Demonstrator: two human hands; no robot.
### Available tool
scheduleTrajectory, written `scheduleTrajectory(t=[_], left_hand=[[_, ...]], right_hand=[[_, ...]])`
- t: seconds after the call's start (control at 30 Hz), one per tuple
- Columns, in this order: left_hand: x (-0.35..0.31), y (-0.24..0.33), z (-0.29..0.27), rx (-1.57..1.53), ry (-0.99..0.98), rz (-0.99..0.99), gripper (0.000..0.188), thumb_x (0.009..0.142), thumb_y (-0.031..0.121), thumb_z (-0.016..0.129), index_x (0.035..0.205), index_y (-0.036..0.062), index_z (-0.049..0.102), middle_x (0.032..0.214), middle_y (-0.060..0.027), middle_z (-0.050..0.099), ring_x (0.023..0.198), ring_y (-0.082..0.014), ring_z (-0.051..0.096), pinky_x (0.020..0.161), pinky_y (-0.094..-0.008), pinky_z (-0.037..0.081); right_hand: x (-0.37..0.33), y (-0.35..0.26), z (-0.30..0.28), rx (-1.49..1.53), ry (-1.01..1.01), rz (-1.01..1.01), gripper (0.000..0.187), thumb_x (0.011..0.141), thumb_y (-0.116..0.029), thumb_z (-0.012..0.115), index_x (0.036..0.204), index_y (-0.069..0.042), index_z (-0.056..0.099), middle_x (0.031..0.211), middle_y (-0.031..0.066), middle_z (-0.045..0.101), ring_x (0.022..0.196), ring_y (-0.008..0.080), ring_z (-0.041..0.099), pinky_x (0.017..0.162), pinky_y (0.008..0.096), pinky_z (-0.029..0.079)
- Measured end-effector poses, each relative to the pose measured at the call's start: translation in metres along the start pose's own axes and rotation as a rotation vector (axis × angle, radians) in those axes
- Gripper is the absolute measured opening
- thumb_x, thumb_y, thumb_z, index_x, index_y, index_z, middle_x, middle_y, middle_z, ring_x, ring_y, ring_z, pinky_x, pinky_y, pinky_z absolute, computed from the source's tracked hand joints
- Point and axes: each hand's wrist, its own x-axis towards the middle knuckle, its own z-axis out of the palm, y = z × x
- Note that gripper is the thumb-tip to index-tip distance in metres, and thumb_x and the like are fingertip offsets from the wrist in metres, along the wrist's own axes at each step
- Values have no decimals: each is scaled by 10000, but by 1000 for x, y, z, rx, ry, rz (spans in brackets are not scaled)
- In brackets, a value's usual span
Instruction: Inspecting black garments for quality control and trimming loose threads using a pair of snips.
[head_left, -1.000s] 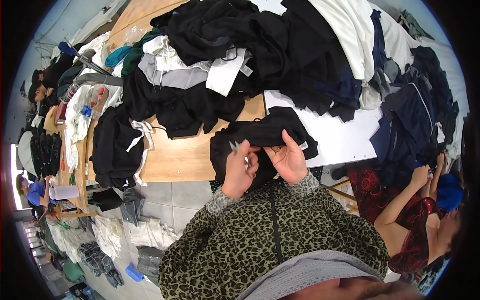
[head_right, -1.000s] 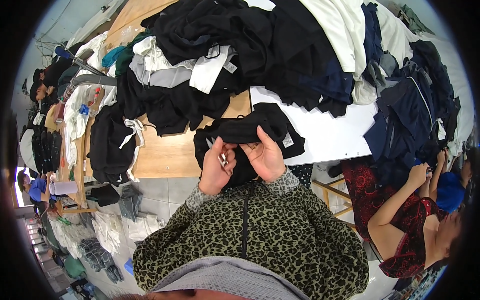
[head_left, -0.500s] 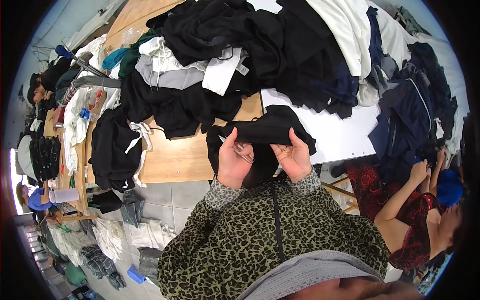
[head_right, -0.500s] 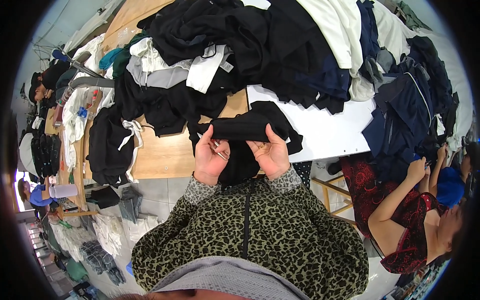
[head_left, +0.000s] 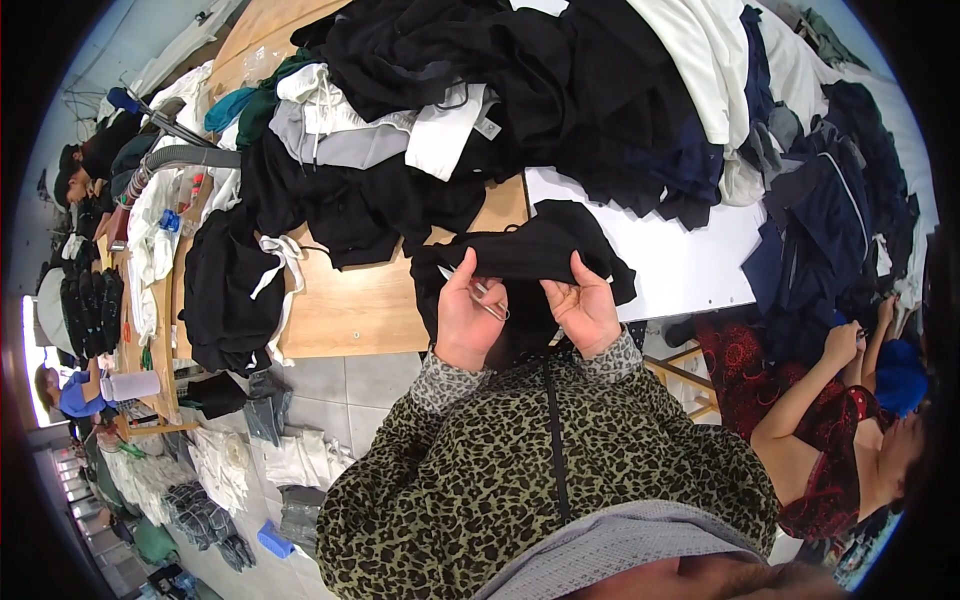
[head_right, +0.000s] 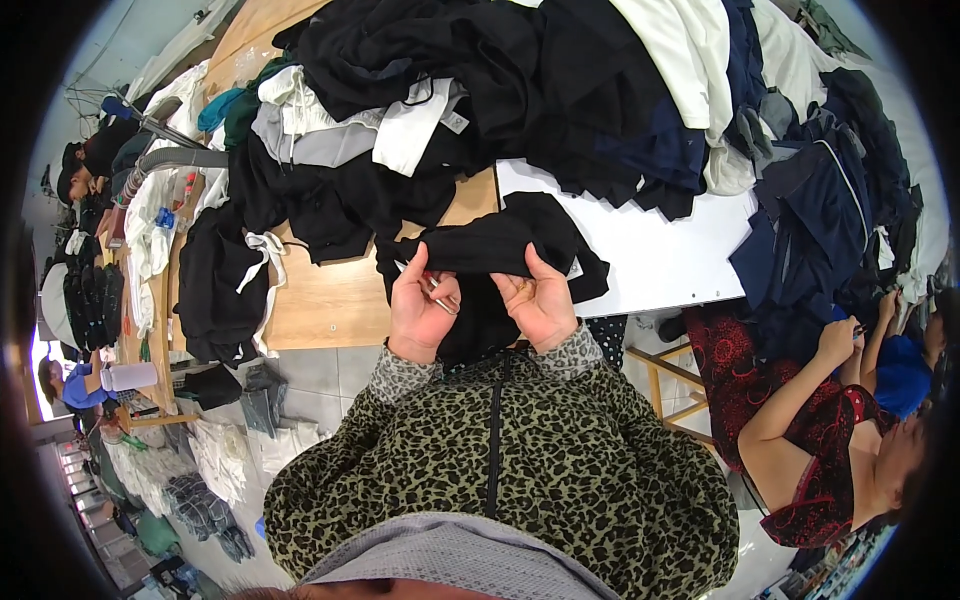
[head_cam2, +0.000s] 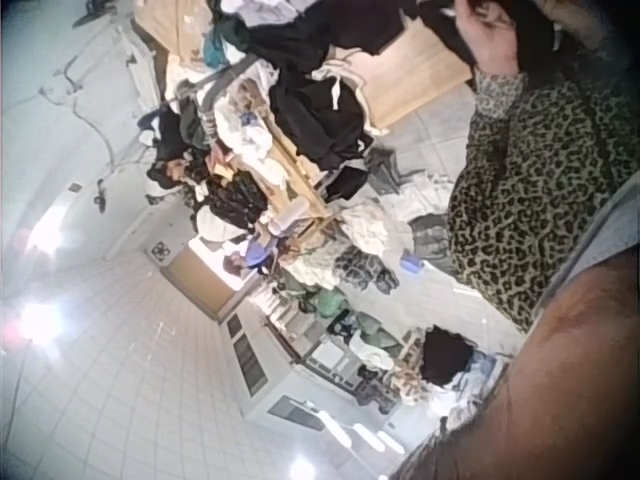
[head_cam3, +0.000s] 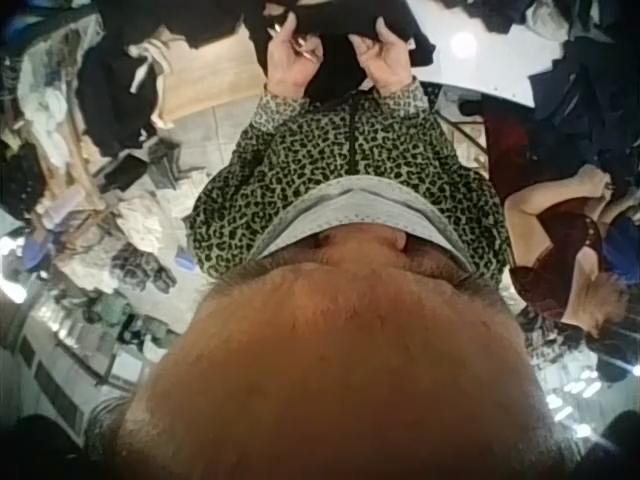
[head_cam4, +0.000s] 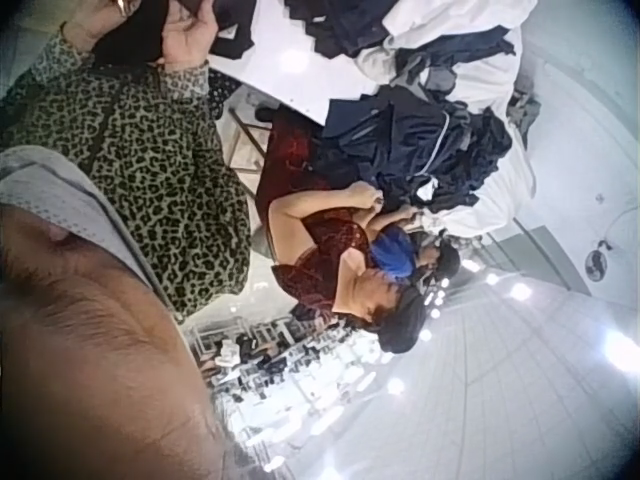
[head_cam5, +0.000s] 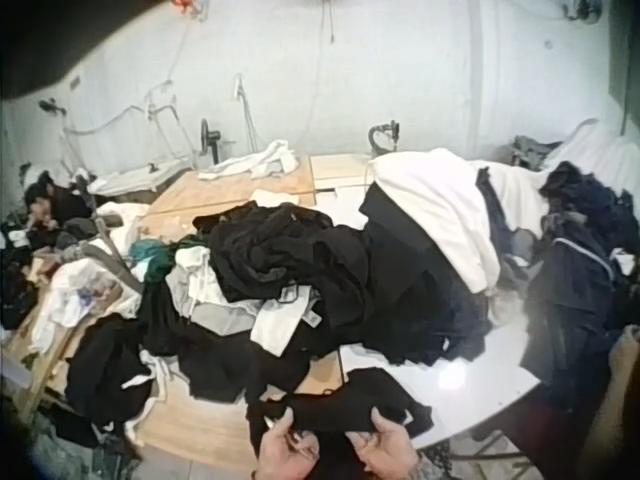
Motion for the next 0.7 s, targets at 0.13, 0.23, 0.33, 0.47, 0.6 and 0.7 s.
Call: scheduleTrajectory(t=[0.13, 0.23, 0.33, 0.47, 0.6, 0.7], left_hand=[[3, 0, -5, 23, -6, -8, 151, 926, 198, 543, 890, 58, 587, 804, -16, 605, 609, -83, 445, 414, -170, 293], [1, -1, -3, 35, -14, -13, 143, 925, 199, 547, 916, 62, 591, 845, -16, 620, 636, -82, 473, 416, -173, 295], [-2, -4, 2, 116, 10, -7, 146, 921, 206, 558, 951, 67, 594, 878, -17, 631, 698, -86, 525, 420, -176, 300], [-8, -12, 9, 381, 82, 38, 153, 901, 206, 594, 924, 55, 588, 895, -27, 633, 789, -99, 582, 438, -190, 329], [-9, -19, 2, 605, 31, 184, 132, 884, 163, 612, 930, 42, 586, 875, -38, 630, 757, -126, 609, 442, -190, 348], [-8, -20, 2, 544, 31, 175, 129, 883, 145, 608, 943, 34, 581, 863, -37, 625, 791, -129, 607, 438, -194, 345]], right_hand=[[2, 0, -3, 21, -4, 28, 251, 948, -192, 496, 1085, 12, 551, 1088, 130, 619, 997, 250, 619, 865, 382, 535], [2, 0, -4, 30, 3, 30, 244, 947, -191, 499, 1078, 9, 552, 1075, 127, 621, 987, 248, 621, 867, 378, 535], [3, 0, -5, 21, -23, 24, 247, 945, -199, 506, 1077, 4, 554, 1069, 121, 623, 1001, 244, 616, 864, 369, 537], [-4, 5, 13, -52, 67, -83, 234, 935, -182, 524, 1072, 4, 560, 1048, 110, 628, 965, 232, 621, 864, 354, 532], [-12, 10, 22, -414, 26, -120, 172, 887, -79, 573, 1041, -7, 598, 1004, 81, 636, 898, 197, 612, 870, 340, 506], [-11, 7, 14, -507, 21, -133, 156, 879, -66, 575, 1020, -7, 605, 1009, 92, 635, 912, 182, 611, 870, 327, 492]])
